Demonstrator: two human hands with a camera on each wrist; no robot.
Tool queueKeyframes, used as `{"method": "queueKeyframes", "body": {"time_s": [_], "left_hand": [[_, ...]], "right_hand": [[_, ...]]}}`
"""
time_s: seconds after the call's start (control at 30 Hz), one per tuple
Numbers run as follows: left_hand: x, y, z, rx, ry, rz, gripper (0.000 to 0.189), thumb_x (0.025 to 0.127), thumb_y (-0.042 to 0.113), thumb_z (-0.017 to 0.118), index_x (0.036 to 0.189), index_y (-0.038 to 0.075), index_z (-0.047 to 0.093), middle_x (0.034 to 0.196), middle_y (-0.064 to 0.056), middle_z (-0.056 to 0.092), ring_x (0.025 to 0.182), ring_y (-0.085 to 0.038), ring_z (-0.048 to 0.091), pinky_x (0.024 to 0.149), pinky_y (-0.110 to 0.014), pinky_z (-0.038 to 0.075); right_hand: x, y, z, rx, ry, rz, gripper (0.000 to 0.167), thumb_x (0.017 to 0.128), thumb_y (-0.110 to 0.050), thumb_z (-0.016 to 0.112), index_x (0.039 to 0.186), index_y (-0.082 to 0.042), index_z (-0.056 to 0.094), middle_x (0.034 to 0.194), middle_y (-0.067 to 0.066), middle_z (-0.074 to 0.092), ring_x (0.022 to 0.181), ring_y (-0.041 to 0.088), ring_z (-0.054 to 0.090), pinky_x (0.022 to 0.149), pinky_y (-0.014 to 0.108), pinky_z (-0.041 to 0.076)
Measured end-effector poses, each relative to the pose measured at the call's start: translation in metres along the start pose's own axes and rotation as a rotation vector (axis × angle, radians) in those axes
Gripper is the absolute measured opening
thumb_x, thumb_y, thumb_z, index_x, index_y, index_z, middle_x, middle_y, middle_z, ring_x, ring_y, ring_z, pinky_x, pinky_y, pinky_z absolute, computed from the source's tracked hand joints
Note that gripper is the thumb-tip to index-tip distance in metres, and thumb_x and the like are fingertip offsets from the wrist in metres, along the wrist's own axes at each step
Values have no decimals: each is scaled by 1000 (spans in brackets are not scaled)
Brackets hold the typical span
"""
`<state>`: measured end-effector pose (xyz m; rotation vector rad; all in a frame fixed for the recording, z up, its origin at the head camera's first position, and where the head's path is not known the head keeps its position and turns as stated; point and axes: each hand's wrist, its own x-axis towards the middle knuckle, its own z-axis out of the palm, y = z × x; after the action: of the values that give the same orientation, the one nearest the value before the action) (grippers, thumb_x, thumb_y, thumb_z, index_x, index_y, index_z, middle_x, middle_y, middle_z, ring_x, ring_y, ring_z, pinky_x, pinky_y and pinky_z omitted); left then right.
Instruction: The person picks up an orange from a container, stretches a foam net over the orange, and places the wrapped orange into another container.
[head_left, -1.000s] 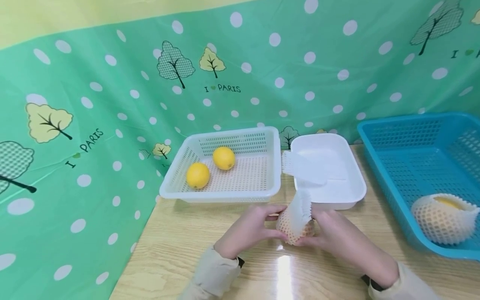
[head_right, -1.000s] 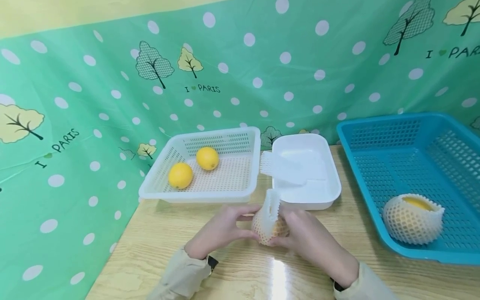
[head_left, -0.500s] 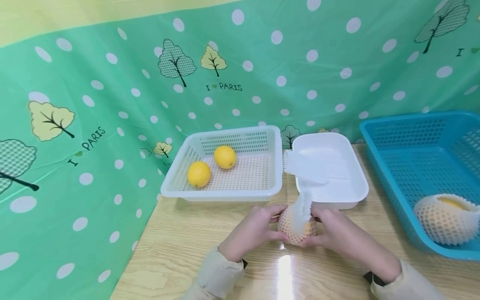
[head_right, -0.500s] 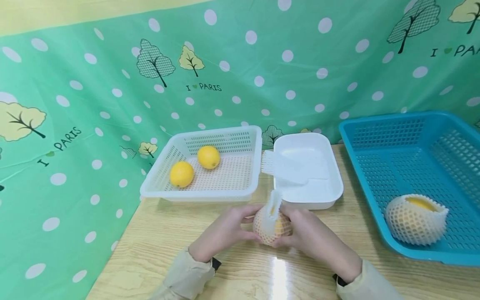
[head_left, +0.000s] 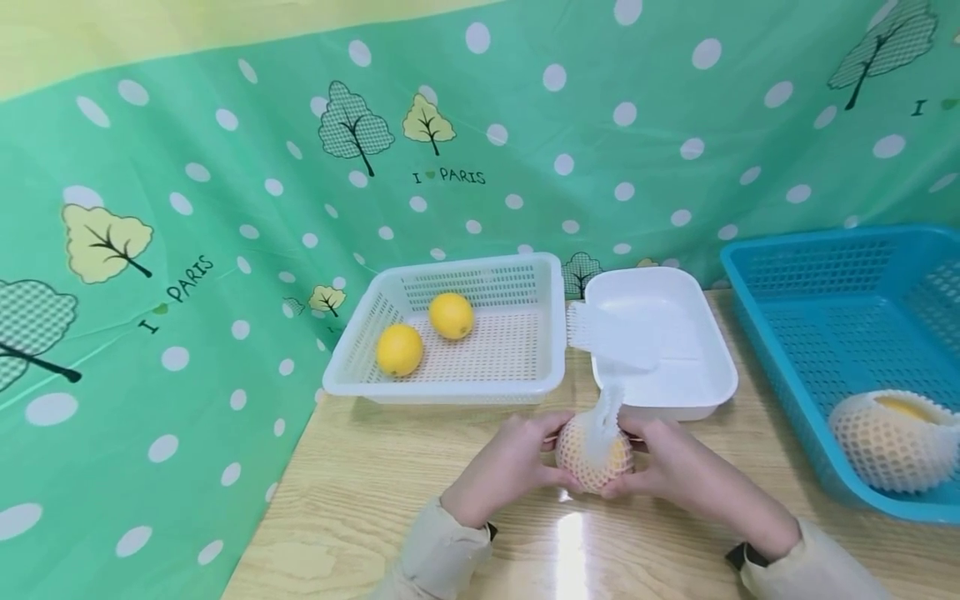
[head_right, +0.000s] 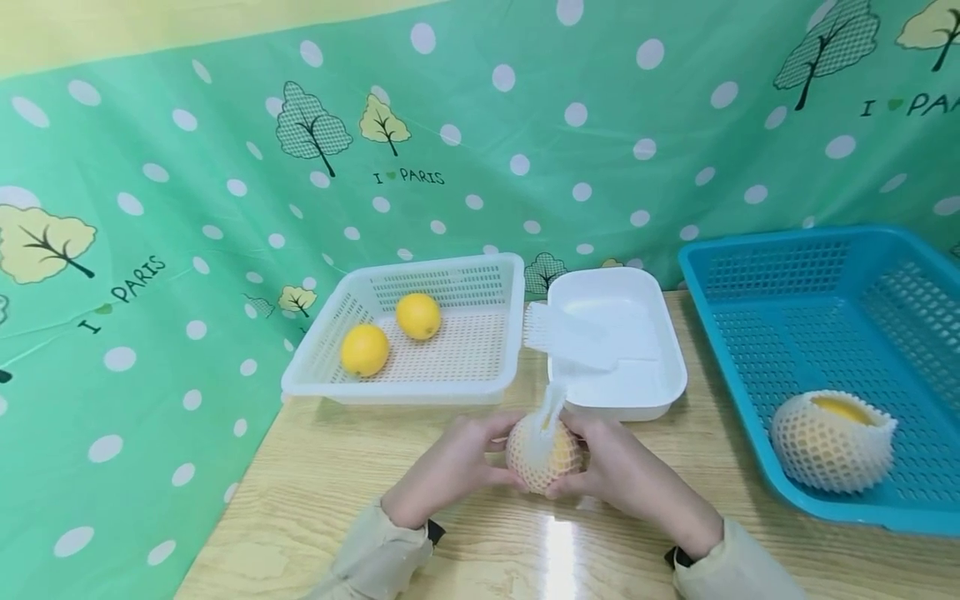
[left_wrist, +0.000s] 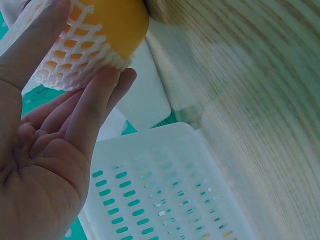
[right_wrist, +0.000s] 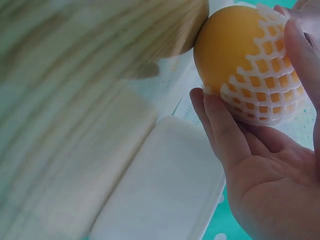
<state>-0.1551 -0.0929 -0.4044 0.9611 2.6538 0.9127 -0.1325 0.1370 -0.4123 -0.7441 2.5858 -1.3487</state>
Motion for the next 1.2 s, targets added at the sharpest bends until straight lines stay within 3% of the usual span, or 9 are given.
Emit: {"method": "queueKeyframes", "body": {"time_s": [0.17, 0.27, 0.43, 0.53, 0.67, 0.87, 1.2], "left_hand": [[-1, -1, -2, 27, -38, -2, 78, 71, 30, 88, 139, 11, 55, 132, -1, 64, 113, -7, 64, 94, -19, 52], [-6, -1, -5, 82, -54, 8, 84, 73, 39, 85, 144, 11, 50, 140, -1, 59, 121, -10, 60, 102, -24, 49], [-12, 0, -9, 99, -35, 8, 85, 78, 53, 76, 148, 15, 45, 147, 2, 52, 128, -13, 55, 106, -31, 47], [-11, 1, -9, 62, -20, 38, 73, 83, 49, 74, 144, 16, 50, 142, 4, 57, 121, -8, 58, 100, -26, 51], [-6, 3, -6, 8, -10, 55, 65, 80, 37, 79, 137, 14, 57, 132, 5, 63, 113, -3, 60, 91, -19, 53], [-3, 7, -1, -56, -4, -31, 71, 75, 27, 85, 138, 11, 56, 131, -1, 64, 113, -10, 64, 88, -17, 54], [-1, 4, 2, -123, -23, -103, 72, 70, 23, 89, 134, 13, 60, 126, 1, 68, 107, -9, 66, 91, -20, 54]], "right_hand": [[-2, -1, 0, -22, -8, -6, 75, 70, -38, 86, 128, -1, 57, 123, 11, 66, 112, 31, 65, 93, 40, 56], [-3, -6, 1, -41, 6, 2, 81, 73, -49, 81, 134, -5, 53, 128, 10, 63, 113, 29, 64, 92, 41, 56], [-3, -11, 4, -89, 84, -31, 62, 78, -52, 77, 122, -11, 61, 119, 2, 68, 109, 26, 66, 90, 42, 57], [-3, -12, 6, -107, 104, -46, 51, 78, -47, 78, 114, -13, 65, 112, -1, 70, 107, 25, 67, 90, 43, 57], [-2, -12, 5, -109, 106, -45, 53, 74, -46, 82, 113, -14, 67, 110, -4, 70, 105, 22, 67, 90, 42, 57], [0, -10, 5, -110, 91, -46, 60, 70, -36, 87, 119, -10, 64, 118, 2, 68, 110, 28, 65, 93, 45, 56], [0, -1, 6, -78, 45, -39, 74, 69, -50, 83, 125, -7, 59, 121, 5, 67, 110, 26, 65, 91, 38, 57]]}}
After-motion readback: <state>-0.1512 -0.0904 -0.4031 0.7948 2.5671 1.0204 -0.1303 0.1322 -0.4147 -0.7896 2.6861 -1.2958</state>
